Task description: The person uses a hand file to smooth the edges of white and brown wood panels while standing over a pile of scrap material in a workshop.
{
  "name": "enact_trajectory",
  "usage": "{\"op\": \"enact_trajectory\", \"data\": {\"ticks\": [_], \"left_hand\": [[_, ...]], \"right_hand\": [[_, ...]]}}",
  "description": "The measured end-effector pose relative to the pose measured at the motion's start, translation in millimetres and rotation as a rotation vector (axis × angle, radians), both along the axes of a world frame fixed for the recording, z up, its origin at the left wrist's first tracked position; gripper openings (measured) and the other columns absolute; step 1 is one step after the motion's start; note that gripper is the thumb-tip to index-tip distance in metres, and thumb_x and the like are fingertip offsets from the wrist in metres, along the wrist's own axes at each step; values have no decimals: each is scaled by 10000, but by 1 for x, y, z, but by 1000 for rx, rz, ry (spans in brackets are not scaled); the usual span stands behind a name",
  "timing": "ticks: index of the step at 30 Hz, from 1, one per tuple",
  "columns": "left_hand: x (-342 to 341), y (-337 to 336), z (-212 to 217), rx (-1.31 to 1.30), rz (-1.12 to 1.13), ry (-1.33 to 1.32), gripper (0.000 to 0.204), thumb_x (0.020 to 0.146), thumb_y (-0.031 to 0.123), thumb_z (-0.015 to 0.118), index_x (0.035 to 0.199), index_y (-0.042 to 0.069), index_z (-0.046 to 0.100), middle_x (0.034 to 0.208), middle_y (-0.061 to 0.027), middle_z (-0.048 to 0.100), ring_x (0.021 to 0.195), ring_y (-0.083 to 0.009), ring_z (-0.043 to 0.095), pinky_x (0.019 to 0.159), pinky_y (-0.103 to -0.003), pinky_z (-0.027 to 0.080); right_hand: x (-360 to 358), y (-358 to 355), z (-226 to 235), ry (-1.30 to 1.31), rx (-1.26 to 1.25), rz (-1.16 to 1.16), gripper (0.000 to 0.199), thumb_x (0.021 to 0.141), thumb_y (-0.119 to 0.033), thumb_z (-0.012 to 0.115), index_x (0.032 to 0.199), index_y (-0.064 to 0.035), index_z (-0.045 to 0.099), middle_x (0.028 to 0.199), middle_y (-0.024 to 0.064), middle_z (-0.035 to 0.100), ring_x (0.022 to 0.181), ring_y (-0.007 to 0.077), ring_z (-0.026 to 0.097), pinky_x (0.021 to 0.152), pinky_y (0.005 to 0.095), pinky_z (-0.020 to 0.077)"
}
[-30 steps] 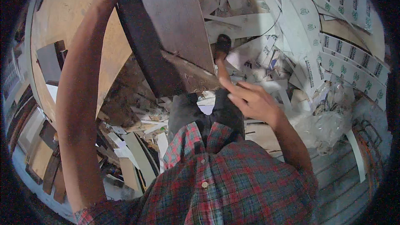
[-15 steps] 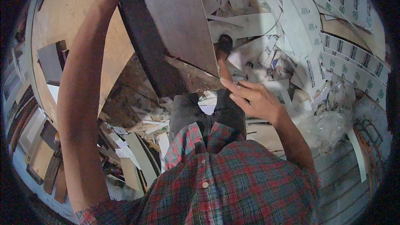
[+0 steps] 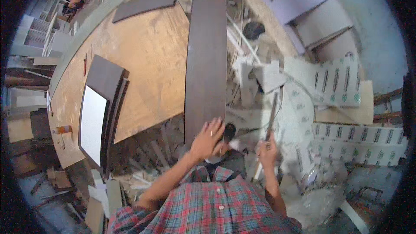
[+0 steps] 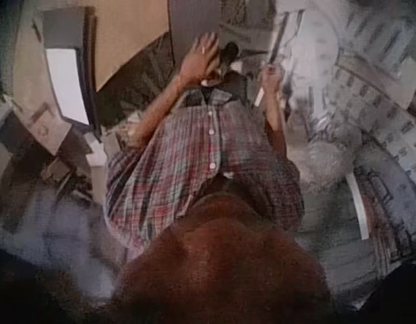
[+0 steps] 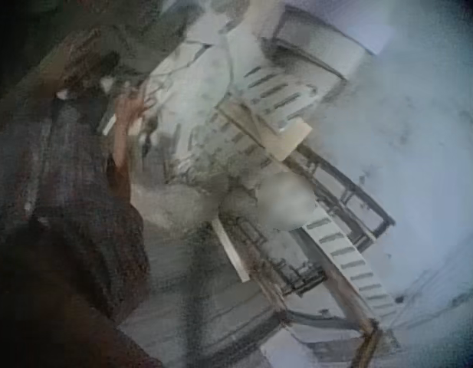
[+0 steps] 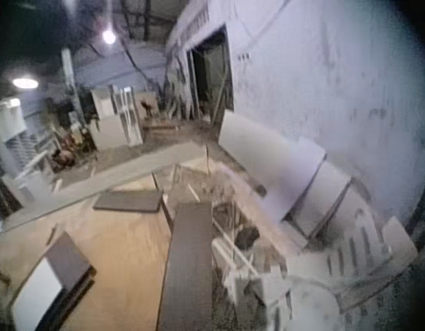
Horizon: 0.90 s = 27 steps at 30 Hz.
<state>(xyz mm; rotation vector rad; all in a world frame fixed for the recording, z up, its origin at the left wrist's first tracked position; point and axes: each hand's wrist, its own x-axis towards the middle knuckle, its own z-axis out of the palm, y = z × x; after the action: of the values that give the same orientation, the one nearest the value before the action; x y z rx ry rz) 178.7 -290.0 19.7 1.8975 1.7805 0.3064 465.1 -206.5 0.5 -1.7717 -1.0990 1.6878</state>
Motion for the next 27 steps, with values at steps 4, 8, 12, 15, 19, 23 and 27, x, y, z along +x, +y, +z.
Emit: {"op": "enact_trajectory", "data": {"ticks": [4,8,12,15,19,23,27], "left_hand": [[23,-67,29,25,-81,-236,570,999,339,561,1475,34,490,1511,-224,499,1387,-394,489,1181,-533,336],[24,-121,22,-33,521,-329,524,969,375,660,1353,26,586,1159,-176,708,1084,-384,676,1002,-463,498],[33,-111,-40,56,1329,-532,518,939,413,737,1164,-47,662,1014,-153,733,950,-284,710,868,-384,549],[16,-108,-45,-199,1235,-986,515,950,435,737,1077,-58,656,954,-72,698,877,-162,671,813,-318,540],[20,-92,-39,-208,1247,-1093,406,972,384,721,1038,-13,667,931,-52,691,826,-140,643,761,-317,528],[28,-101,-50,-22,1485,-1234,305,1008,303,674,1009,-1,663,906,-57,691,772,-155,626,732,-329,521],[1,-124,-50,183,1765,-878,341,1030,302,626,912,-17,657,837,-80,669,763,-207,630,758,-378,518]], "right_hand": [[-47,47,-42,70,159,109,665,954,-156,719,1531,-13,420,828,39,650,577,108,581,489,285,490],[-144,93,-29,342,60,50,547,950,-202,724,1423,-16,522,865,50,657,778,127,632,635,290,526],[-185,128,-59,65,386,184,399,959,-223,711,1289,-31,593,889,54,664,808,143,638,647,277,511],[-205,115,-48,-81,512,328,325,952,-216,736,1194,-50,596,876,36,659,768,124,622,622,271,495],[-198,120,-55,41,300,244,288,923,-117,763,1128,-55,571,861,34,649,694,96,597,550,273,469],[-183,129,-71,50,443,462,260,947,-113,724,1117,-45,540,856,38,638,691,102,596,546,292,500],[-193,103,-74,258,235,380,239,952,-113,696,1096,-41,518,847,59,629,691,136,607,538,311,520]]}}
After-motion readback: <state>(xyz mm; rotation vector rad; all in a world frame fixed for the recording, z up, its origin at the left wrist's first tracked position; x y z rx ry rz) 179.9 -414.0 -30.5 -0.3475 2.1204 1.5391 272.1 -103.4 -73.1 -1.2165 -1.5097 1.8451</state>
